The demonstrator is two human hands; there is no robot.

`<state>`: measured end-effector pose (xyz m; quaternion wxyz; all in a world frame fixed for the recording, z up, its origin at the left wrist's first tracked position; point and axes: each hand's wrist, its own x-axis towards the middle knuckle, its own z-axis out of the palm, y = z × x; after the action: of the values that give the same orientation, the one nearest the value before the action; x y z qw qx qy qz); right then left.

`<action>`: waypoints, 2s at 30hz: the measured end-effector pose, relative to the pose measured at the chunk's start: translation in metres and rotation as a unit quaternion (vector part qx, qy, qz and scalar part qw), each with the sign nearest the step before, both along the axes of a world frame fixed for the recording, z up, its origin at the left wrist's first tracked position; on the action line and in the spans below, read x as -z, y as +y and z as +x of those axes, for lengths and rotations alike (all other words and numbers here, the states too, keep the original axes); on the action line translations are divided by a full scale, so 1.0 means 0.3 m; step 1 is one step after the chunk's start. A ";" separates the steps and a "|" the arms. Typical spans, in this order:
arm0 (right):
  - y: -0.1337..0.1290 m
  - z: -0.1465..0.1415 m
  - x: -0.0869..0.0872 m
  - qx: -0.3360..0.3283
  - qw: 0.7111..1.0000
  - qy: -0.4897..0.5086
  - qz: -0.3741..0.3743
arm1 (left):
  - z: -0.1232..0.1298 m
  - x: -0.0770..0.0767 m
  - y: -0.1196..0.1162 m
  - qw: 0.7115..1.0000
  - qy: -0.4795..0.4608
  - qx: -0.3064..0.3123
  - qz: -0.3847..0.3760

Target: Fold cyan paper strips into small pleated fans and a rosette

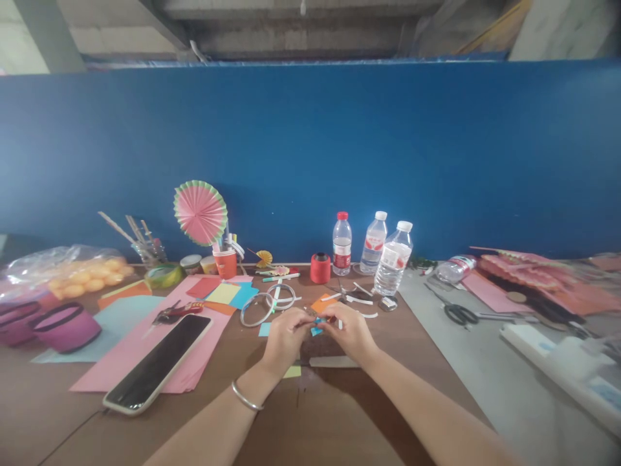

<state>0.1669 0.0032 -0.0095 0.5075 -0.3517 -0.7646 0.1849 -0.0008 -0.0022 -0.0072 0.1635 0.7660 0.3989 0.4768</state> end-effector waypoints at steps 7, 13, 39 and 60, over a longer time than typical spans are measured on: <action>-0.002 0.007 -0.007 -0.003 0.998 0.040 0.052 | 0.008 -0.006 -0.003 0.999 -0.035 0.017 -0.023; 0.008 0.005 -0.001 -0.019 0.999 0.034 -0.022 | 0.000 -0.011 -0.002 0.990 -0.107 0.026 -0.094; 0.001 -0.030 0.000 -0.014 0.943 0.185 -0.277 | 0.019 0.010 0.029 0.912 -0.273 0.098 -0.290; 0.004 -0.021 0.025 0.024 0.980 0.090 -0.176 | 0.023 0.019 0.027 0.907 -0.288 0.074 -0.300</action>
<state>0.1604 0.0044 -0.0169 0.5089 -0.4355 -0.6626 0.3351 0.0060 0.0060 -0.0129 0.5279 0.5376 0.4013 0.5209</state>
